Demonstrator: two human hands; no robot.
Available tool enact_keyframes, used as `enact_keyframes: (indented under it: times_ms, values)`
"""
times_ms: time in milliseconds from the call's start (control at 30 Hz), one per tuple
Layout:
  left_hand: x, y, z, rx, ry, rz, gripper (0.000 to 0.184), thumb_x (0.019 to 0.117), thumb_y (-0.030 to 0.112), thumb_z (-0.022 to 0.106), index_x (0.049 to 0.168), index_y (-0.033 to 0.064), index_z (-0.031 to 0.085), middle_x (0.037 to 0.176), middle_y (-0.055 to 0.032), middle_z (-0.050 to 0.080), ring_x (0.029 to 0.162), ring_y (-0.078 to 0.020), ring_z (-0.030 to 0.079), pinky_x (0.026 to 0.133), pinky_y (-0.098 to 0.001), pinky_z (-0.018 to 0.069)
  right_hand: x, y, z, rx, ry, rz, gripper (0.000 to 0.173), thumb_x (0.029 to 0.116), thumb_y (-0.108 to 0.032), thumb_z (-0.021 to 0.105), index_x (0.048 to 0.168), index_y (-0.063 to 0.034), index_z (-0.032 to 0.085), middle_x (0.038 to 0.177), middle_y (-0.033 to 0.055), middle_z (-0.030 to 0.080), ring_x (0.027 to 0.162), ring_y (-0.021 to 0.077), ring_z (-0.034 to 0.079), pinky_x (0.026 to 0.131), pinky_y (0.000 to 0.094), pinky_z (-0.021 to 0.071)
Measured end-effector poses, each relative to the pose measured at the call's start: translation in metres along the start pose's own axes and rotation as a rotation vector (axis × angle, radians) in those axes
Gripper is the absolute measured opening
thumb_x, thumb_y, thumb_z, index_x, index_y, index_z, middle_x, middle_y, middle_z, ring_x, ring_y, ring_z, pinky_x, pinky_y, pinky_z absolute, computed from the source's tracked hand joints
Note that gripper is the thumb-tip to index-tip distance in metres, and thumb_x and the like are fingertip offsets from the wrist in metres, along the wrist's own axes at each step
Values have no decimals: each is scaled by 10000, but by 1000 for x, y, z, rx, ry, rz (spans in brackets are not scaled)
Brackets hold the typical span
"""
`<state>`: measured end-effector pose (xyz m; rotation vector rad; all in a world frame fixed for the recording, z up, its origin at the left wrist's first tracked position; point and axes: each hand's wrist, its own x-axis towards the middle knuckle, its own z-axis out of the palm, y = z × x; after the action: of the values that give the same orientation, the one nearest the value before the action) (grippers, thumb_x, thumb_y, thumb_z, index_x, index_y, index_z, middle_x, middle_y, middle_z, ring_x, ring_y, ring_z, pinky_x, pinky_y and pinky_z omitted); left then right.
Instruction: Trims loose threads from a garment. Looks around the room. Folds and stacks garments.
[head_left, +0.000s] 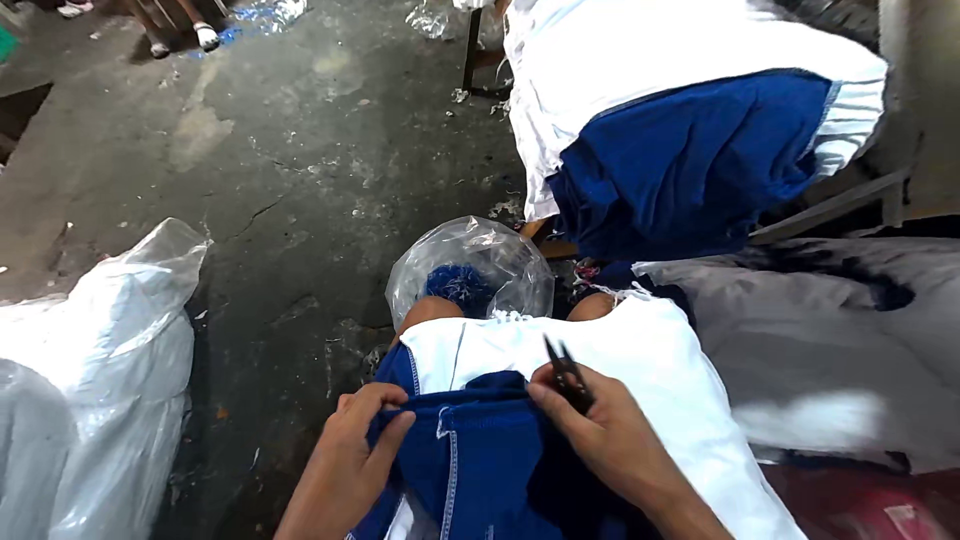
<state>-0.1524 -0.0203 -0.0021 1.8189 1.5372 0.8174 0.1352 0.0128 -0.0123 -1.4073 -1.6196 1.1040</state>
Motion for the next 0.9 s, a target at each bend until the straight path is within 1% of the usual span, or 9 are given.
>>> enact_keyframes:
  times_ms: [67, 133, 200, 300, 367, 467, 567, 733, 900]
  values:
    - [0, -11, 16, 28, -57, -97, 293, 1019, 307, 562, 1097, 64, 706, 1009, -62, 714, 936, -157, 676, 850, -394, 557, -1, 11, 14, -205, -27, -21, 211, 976, -294, 604, 995, -117, 719, 752, -27, 678, 639, 31, 622, 589, 219, 522]
    - [-1, -10, 23, 64, 11, -87, 306, 1014, 328, 559, 1113, 81, 710, 1075, -62, 693, 1037, -169, 648, 915, -371, 540, -2, 12, 18, -240, 57, -151, 212, 955, -289, 652, 1047, -114, 727, 862, -20, 725, 691, 27, 649, 621, 191, 546]
    - [-5, 1, 22, 118, 133, -48, 361, 1000, 321, 573, 1187, 36, 693, 1188, -153, 663, 1147, -285, 617, 960, -471, 519, -5, 3, 14, -171, 178, -301, 253, 981, -334, 667, 1115, -120, 676, 979, -20, 672, 670, -18, 519, 583, 128, 447]
    - [-7, 26, 20, 113, 304, -67, 375, 1013, 305, 572, 1175, -8, 698, 1103, -117, 630, 1001, -97, 618, 841, -213, 538, -4, -21, 12, -47, 107, -440, 296, 1062, -371, 536, 1083, -94, 637, 935, 1, 621, 673, -26, 509, 586, 113, 442]
    - [-9, 41, 27, -30, 286, -127, 385, 1023, 319, 584, 1149, -31, 684, 1035, -72, 623, 877, -16, 609, 749, -154, 535, -6, -25, 23, 47, -73, -460, 395, 1098, -365, 437, 1018, -43, 652, 898, 53, 649, 750, 49, 589, 666, 186, 507]
    - [-9, 33, 53, -2, 156, -129, 285, 960, 278, 664, 1043, 14, 731, 1012, -99, 674, 860, -106, 660, 747, -253, 572, -9, -11, 42, 35, -236, -355, 493, 1114, -383, 355, 966, -23, 657, 852, 83, 634, 799, 111, 616, 728, 241, 517]
    - [-5, 14, 59, 27, 178, -62, 167, 929, 212, 669, 882, 87, 769, 939, -11, 725, 849, -25, 678, 758, -169, 567, -11, -1, 42, 20, -294, -241, 553, 1116, -444, 291, 982, -34, 637, 843, 67, 600, 780, 99, 587, 713, 247, 501]
    - [-1, 8, 35, -103, 23, -212, 213, 1000, 270, 602, 946, 124, 748, 949, 44, 722, 821, -12, 683, 734, -185, 588, -10, -7, 23, 56, -422, -92, 576, 1114, -474, 260, 979, -45, 620, 843, 60, 567, 757, 101, 554, 694, 259, 473]
    - [9, 20, 25, -79, -92, -318, 234, 1032, 277, 554, 1006, 107, 712, 961, 22, 715, 826, -43, 701, 750, -223, 606, -3, -33, 15, -325, -657, 168, 565, 1041, -546, 461, 1076, -16, 652, 1002, 165, 658, 946, 306, 658, 804, 503, 527]
